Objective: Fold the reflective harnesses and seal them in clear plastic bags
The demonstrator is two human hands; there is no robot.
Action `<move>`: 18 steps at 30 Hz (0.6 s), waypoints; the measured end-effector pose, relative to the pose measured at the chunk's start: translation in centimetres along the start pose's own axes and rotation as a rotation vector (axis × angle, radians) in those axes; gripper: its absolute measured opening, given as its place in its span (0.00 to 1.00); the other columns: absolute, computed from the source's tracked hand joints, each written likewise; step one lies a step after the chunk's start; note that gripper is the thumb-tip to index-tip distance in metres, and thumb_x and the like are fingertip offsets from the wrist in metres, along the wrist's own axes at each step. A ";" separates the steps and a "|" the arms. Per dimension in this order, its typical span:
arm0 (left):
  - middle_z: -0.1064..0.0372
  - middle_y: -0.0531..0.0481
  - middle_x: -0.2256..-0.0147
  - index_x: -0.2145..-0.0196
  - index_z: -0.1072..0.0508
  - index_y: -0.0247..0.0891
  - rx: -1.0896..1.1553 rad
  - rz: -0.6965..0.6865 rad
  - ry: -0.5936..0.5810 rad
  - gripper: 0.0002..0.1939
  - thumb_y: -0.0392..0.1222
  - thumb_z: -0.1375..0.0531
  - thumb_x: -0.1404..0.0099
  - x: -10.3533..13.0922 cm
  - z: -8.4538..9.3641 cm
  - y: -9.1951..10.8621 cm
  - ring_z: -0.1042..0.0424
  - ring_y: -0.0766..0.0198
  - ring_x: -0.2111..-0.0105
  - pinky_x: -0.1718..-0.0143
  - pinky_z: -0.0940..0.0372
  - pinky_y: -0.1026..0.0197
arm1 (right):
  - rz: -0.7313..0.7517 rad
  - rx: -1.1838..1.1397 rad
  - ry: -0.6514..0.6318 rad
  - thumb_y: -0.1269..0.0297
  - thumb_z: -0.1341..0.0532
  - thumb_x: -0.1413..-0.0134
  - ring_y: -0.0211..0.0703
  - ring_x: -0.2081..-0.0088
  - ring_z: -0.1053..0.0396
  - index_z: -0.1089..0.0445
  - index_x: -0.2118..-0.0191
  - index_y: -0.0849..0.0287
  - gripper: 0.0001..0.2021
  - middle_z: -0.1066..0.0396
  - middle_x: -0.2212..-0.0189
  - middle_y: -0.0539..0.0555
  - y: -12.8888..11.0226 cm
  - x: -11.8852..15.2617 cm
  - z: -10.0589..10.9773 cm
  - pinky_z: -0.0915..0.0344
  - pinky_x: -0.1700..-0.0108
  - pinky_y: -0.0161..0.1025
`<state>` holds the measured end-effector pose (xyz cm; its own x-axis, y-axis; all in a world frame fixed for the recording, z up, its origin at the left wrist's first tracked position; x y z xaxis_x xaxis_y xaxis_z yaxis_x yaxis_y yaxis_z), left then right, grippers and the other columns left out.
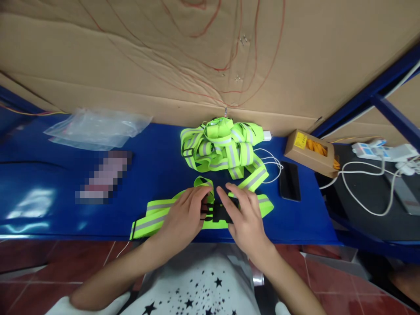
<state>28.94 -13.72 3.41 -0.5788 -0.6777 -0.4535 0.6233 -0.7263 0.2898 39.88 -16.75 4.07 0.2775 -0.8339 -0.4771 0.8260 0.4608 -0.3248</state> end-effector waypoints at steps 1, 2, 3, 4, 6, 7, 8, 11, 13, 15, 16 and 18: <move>0.26 0.33 0.49 0.39 0.39 0.26 -0.008 -0.019 0.003 0.28 0.20 0.50 0.37 0.0 -0.1 0.4 0.24 0.46 0.51 0.53 0.23 0.44 | 0.002 -0.004 -0.023 0.88 0.48 0.56 0.58 0.41 0.38 0.39 0.30 0.58 0.44 0.39 0.36 0.61 -0.2 0.0 -0.5 0.34 0.42 0.54; 0.26 0.32 0.49 0.39 0.39 0.26 -0.012 -0.036 0.012 0.28 0.20 0.50 0.36 -0.1 0.0 0.6 0.24 0.46 0.51 0.53 0.24 0.44 | -0.001 -0.012 -0.044 0.88 0.48 0.56 0.58 0.40 0.39 0.40 0.30 0.59 0.44 0.39 0.36 0.62 -0.3 -0.1 -0.8 0.34 0.42 0.54; 0.26 0.32 0.49 0.38 0.40 0.25 -0.008 -0.042 0.028 0.29 0.20 0.50 0.36 -0.2 0.1 0.8 0.24 0.46 0.51 0.53 0.24 0.44 | -0.007 -0.024 -0.059 0.87 0.48 0.57 0.58 0.40 0.39 0.41 0.30 0.60 0.44 0.39 0.36 0.62 -0.4 -0.2 -1.1 0.34 0.42 0.54; 0.26 0.32 0.49 0.37 0.41 0.26 -0.002 -0.034 0.044 0.29 0.20 0.50 0.36 -0.4 0.4 0.6 0.24 0.47 0.51 0.53 0.24 0.44 | -0.021 -0.040 -0.062 0.87 0.48 0.57 0.58 0.41 0.39 0.42 0.29 0.60 0.45 0.39 0.36 0.63 -0.3 -0.2 -1.1 0.33 0.42 0.54; 0.26 0.33 0.49 0.36 0.43 0.28 0.008 0.014 0.063 0.30 0.21 0.51 0.36 -0.8 1.0 -0.3 0.24 0.48 0.51 0.53 0.24 0.45 | -0.072 -0.061 -0.032 0.85 0.47 0.57 0.58 0.41 0.37 0.45 0.27 0.57 0.47 0.38 0.37 0.62 0.2 -0.4 -0.4 0.32 0.43 0.54; 0.26 0.33 0.49 0.36 0.43 0.29 0.005 0.039 0.062 0.31 0.21 0.50 0.35 -1.0 1.3 -0.8 0.24 0.48 0.51 0.54 0.24 0.46 | -0.095 -0.063 -0.005 0.84 0.47 0.57 0.58 0.41 0.37 0.46 0.27 0.54 0.48 0.38 0.37 0.61 0.6 -0.5 0.1 0.32 0.44 0.55; 0.25 0.34 0.50 0.35 0.44 0.31 -0.004 0.056 0.060 0.31 0.22 0.50 0.35 -1.1 1.6 -1.2 0.24 0.48 0.52 0.55 0.24 0.46 | -0.110 -0.061 0.023 0.84 0.47 0.57 0.58 0.41 0.36 0.46 0.27 0.52 0.48 0.37 0.37 0.60 0.9 -0.6 0.7 0.32 0.44 0.55; 0.25 0.36 0.51 0.36 0.44 0.32 -0.034 0.025 0.043 0.29 0.22 0.51 0.34 -1.5 2.1 -1.3 0.23 0.49 0.54 0.57 0.24 0.46 | -0.103 -0.032 0.052 0.83 0.47 0.57 0.59 0.42 0.35 0.47 0.26 0.47 0.50 0.37 0.38 0.59 1.2 -0.7 1.8 0.31 0.44 0.57; 0.25 0.35 0.51 0.36 0.43 0.30 -0.058 -0.020 0.041 0.28 0.22 0.52 0.33 -1.6 2.1 -0.6 0.23 0.49 0.55 0.58 0.24 0.47 | -0.086 -0.024 0.028 0.83 0.47 0.58 0.59 0.43 0.34 0.48 0.25 0.47 0.51 0.37 0.38 0.59 1.1 -0.8 1.7 0.31 0.46 0.56; 0.25 0.33 0.52 0.37 0.43 0.27 -0.082 -0.047 0.040 0.27 0.22 0.51 0.33 -1.7 1.9 0.2 0.24 0.47 0.55 0.59 0.24 0.46 | -0.085 -0.014 0.025 0.84 0.47 0.58 0.60 0.43 0.35 0.49 0.25 0.48 0.51 0.37 0.38 0.60 0.8 -0.9 1.5 0.31 0.47 0.56; 0.25 0.33 0.51 0.37 0.42 0.26 -0.092 -0.059 0.040 0.27 0.22 0.51 0.33 -1.8 1.7 0.5 0.24 0.47 0.55 0.59 0.24 0.46 | -0.086 -0.005 0.027 0.84 0.47 0.58 0.60 0.43 0.35 0.49 0.25 0.50 0.50 0.37 0.38 0.61 0.6 -1.0 1.3 0.31 0.46 0.56; 0.25 0.32 0.51 0.36 0.43 0.26 -0.098 -0.084 0.029 0.28 0.22 0.51 0.33 -1.8 1.1 1.2 0.24 0.46 0.55 0.58 0.24 0.45 | -0.085 0.016 0.012 0.85 0.47 0.57 0.61 0.43 0.36 0.49 0.26 0.52 0.50 0.37 0.37 0.62 0.0 -1.3 0.5 0.31 0.46 0.57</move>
<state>30.19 -13.52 5.49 -0.6165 -0.6106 -0.4972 0.6229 -0.7644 0.1664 39.83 -15.84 5.08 0.1999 -0.8661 -0.4581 0.8541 0.3832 -0.3518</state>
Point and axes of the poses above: each hand's wrist, its own x-axis away from the middle knuckle, its own z-axis out of the back of the hand, y = z × x, the point moved 10 cm from there along -x, towards the middle knuckle
